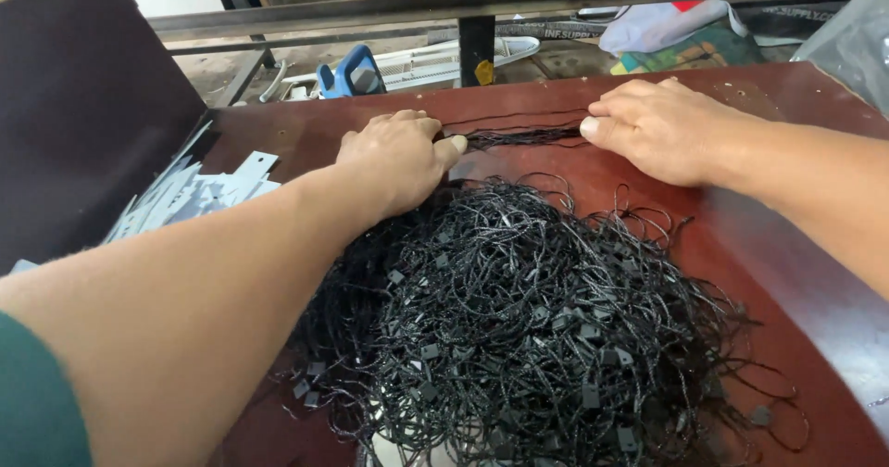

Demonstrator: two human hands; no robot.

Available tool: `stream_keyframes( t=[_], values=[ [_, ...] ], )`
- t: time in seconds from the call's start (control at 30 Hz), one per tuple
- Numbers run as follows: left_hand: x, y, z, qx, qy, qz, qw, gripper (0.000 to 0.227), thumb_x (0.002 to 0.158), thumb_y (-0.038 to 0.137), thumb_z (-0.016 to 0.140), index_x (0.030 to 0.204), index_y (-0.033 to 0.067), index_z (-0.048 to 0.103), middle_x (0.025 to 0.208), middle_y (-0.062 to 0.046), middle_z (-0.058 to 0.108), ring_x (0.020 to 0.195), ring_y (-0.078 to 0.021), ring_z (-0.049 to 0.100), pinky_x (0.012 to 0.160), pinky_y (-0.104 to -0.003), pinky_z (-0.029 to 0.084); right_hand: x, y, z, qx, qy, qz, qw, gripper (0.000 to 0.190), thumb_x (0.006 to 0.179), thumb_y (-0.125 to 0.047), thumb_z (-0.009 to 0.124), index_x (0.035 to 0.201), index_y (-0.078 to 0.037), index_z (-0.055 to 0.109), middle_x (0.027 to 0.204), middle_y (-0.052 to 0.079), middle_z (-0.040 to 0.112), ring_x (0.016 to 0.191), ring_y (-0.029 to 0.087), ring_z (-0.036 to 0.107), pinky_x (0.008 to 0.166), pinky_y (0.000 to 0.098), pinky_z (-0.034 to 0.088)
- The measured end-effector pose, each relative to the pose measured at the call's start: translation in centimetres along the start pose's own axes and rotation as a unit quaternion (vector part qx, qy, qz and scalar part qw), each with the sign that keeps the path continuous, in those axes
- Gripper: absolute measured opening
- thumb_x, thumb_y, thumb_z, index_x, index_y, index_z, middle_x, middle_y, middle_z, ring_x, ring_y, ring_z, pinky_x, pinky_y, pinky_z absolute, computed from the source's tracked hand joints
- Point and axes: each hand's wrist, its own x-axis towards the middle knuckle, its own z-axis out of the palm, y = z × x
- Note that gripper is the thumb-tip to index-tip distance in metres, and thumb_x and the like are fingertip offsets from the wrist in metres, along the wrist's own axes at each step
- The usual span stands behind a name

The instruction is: Untangling thin black cords with plastic tags from a large pile and laying them out on a table.

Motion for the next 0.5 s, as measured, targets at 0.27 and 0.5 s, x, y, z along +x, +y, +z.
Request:
stream_keyframes(
  t=[0.27, 0.5],
  values=[
    [-0.5, 0.3, 0.0, 0.016, 0.019, 0.008, 1.0, 0.042, 0.105, 0.042, 0.046, 0.138, 0.0166, 0.052, 0.143, -0.012, 0.054, 0.134, -0.0361, 0.049, 0.109, -0.062, 0.037, -2.1, -0.9, -0.6, 0.051, 0.036, -0.007, 0.998, 0.068, 0.097, -0.058, 0.038, 0.156, -0.025, 0.038, 0.165, 0.002, 0.035, 0.153, 0.04, 0.026, 0.125, 0.0539, 0.019],
    [0.9, 0.6, -0.8, 0.037, 0.026, 0.001, 0.999, 0.065, 0.1, 0.054, 0.055, 0.155, 0.0208, 0.044, 0.15, -0.013, 0.043, 0.14, -0.0349, 0.038, 0.113, -0.057, 0.038, -0.2, -0.3, -0.5, -0.024, 0.023, -0.031, 0.999, 0.076, 0.088, -0.059, 0.051, 0.157, -0.029, 0.039, 0.159, 0.005, 0.037, 0.143, 0.038, 0.033, 0.119, 0.0521, 0.029]
  ],
)
